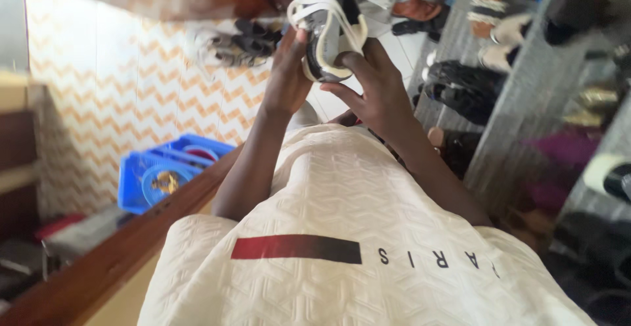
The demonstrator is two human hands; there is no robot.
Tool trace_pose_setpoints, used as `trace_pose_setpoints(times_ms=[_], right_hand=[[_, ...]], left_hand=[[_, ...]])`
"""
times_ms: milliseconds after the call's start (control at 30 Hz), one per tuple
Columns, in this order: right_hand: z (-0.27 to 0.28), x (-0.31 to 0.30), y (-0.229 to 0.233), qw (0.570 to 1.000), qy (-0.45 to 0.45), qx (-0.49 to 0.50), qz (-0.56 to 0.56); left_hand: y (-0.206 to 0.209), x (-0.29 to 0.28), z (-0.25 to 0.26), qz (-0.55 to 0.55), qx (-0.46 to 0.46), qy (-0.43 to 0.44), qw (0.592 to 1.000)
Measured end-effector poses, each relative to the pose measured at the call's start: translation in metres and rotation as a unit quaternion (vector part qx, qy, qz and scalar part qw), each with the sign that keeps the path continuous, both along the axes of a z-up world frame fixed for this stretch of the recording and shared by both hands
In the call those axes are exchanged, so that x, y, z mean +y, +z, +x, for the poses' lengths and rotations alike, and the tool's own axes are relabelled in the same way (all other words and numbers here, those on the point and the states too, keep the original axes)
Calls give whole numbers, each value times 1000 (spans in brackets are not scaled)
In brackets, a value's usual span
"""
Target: The person removes the laces from a gray sneaker, then re-laces it by threading the laces through the eyelets and tying them. The person handles one shoe at a time and completes the lacing process.
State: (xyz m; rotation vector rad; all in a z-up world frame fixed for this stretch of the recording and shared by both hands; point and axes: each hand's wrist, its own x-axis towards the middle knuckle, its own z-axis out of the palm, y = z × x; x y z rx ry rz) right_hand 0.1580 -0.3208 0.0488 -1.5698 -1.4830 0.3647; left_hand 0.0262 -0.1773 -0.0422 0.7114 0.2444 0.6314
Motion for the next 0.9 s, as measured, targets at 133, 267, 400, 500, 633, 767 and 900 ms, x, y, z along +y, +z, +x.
trace_pose_setpoints(times_ms=[133, 267, 400, 500, 633, 767, 900], right_hand=[[-29, 31, -2, 995, 68, 50, -45], [-63, 55, -2, 994, 82, 28, -60], [-95, 64, -2, 996, 31, 45, -68], [-114, 68, -10, 989, -1, 29, -145], [-132, 72, -23, 957, 17, 183, -225], [-136, 84, -31, 827, 30, 503, -249], [-134, 99, -43, 727, 45, 654, -204]], left_hand=[[-8, 22, -36, -52, -24, 59, 997], [-26, 56, -78, -89, -51, 99, 990], [-56, 104, -111, -135, -61, 122, 981], [-82, 135, -132, -153, -103, 134, 974], [-110, 171, -151, -162, -99, 164, 968], [-125, 199, -168, -133, -156, 146, 968], [-136, 220, -189, -155, -127, 194, 960]])
